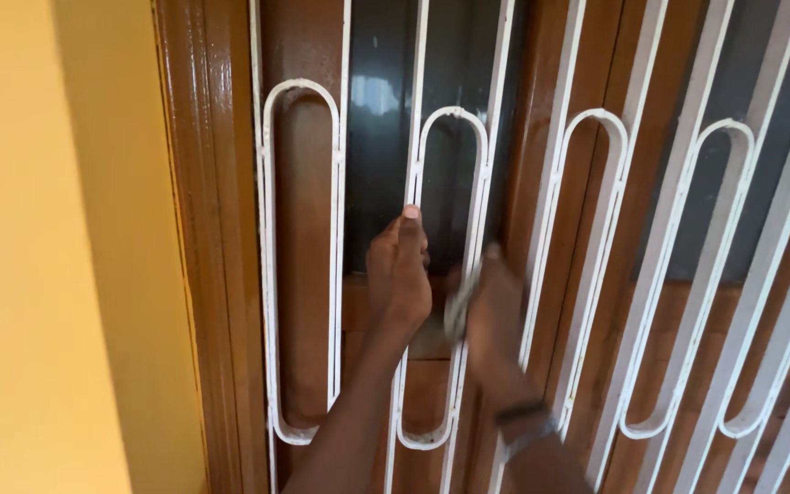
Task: The person wipes the white vertical bars of a security grill on a wooden door using a cloth.
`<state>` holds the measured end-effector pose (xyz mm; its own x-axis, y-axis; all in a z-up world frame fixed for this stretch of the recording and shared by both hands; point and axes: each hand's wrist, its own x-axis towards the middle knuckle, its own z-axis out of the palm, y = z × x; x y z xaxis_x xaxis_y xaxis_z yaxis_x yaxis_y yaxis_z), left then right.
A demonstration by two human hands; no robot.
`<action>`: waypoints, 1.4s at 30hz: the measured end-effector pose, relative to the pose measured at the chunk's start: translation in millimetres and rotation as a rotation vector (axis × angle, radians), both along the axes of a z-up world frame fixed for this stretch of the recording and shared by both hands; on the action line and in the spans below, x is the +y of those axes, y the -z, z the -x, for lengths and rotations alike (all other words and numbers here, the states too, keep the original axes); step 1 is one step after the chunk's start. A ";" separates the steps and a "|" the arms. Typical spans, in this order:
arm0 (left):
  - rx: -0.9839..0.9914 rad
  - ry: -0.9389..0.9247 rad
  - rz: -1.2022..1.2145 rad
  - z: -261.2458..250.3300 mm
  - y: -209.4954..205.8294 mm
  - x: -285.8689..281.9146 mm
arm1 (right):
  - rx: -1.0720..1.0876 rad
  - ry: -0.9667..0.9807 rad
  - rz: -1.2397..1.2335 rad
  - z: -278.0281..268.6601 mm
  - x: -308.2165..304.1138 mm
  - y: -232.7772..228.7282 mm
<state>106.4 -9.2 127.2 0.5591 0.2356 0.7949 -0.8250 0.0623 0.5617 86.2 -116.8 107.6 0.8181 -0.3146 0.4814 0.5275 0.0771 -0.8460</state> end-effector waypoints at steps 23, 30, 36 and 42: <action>-0.018 -0.104 -0.067 6.0 -0.3 3.2 | -0.665 0.439 0.576 2.5 -11.2 -92.4; 0.126 -0.077 -0.100 13.9 -5.7 6.3 | -0.396 0.193 0.388 3.1 -2.5 -19.6; 0.068 -0.046 -0.061 12.7 -4.1 3.2 | -0.400 0.146 0.365 9.2 -3.0 -19.1; 0.094 -0.097 -0.074 7.2 -4.4 1.6 | -0.244 0.071 0.381 26.8 -12.2 -80.4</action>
